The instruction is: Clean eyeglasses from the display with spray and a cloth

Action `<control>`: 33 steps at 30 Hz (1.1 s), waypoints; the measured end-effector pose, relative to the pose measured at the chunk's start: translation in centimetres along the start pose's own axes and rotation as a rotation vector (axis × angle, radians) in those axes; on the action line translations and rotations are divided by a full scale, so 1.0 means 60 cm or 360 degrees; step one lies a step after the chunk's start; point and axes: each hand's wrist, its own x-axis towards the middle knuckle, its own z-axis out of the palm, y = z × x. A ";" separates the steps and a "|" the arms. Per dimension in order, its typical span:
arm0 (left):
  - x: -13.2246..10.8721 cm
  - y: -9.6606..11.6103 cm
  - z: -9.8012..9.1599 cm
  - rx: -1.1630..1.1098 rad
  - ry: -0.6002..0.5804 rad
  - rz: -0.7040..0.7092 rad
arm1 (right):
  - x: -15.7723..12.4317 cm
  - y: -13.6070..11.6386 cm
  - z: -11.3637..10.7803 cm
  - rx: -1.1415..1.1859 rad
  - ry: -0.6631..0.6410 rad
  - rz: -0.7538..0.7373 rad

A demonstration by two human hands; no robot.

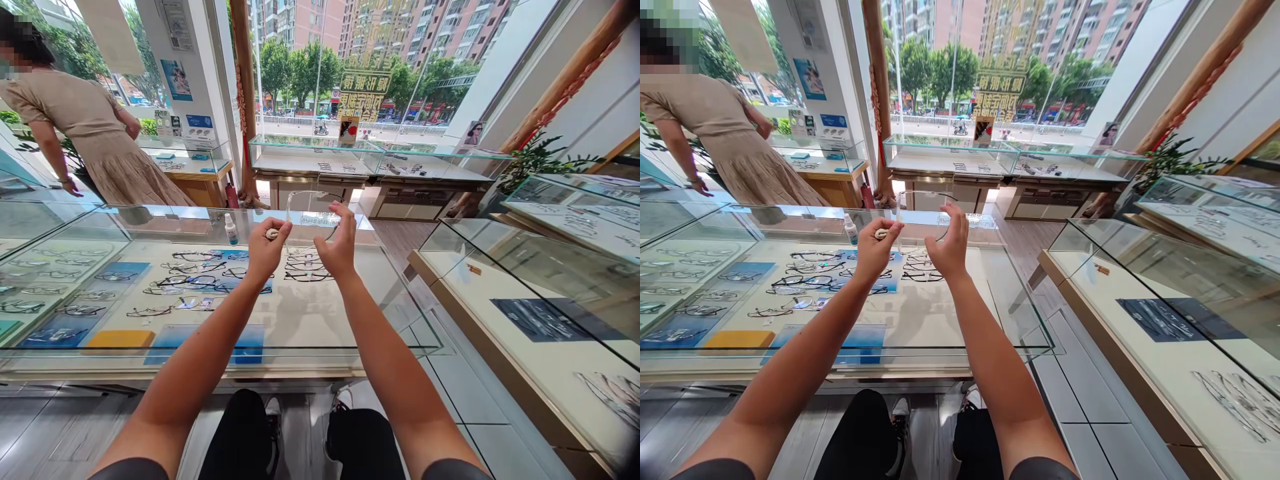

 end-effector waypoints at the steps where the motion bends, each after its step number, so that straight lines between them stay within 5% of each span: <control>1: 0.002 0.000 -0.001 -0.0009 0.0043 0.0009 | 0.000 0.000 0.000 -0.0013 -0.0020 -0.0012; 5: 0.005 -0.003 -0.005 0.0011 0.0115 0.0027 | -0.002 -0.005 0.000 -0.0093 -0.0131 0.0033; 15: -0.002 -0.025 0.009 0.0100 -0.0115 0.0216 | -0.007 -0.024 0.009 0.0179 -0.0606 -0.0056; 25: -0.005 -0.021 0.012 0.0059 -0.0198 0.0119 | -0.011 -0.018 0.016 0.0352 -0.0606 0.0087; 28: 0.005 -0.025 0.008 -0.0141 -0.0032 -0.0062 | -0.011 -0.011 0.016 0.0345 -0.0551 0.0161; 33: 0.047 -0.036 -0.021 -0.0582 0.0526 -0.0604 | -0.010 -0.007 0.013 0.0318 -0.0501 0.0263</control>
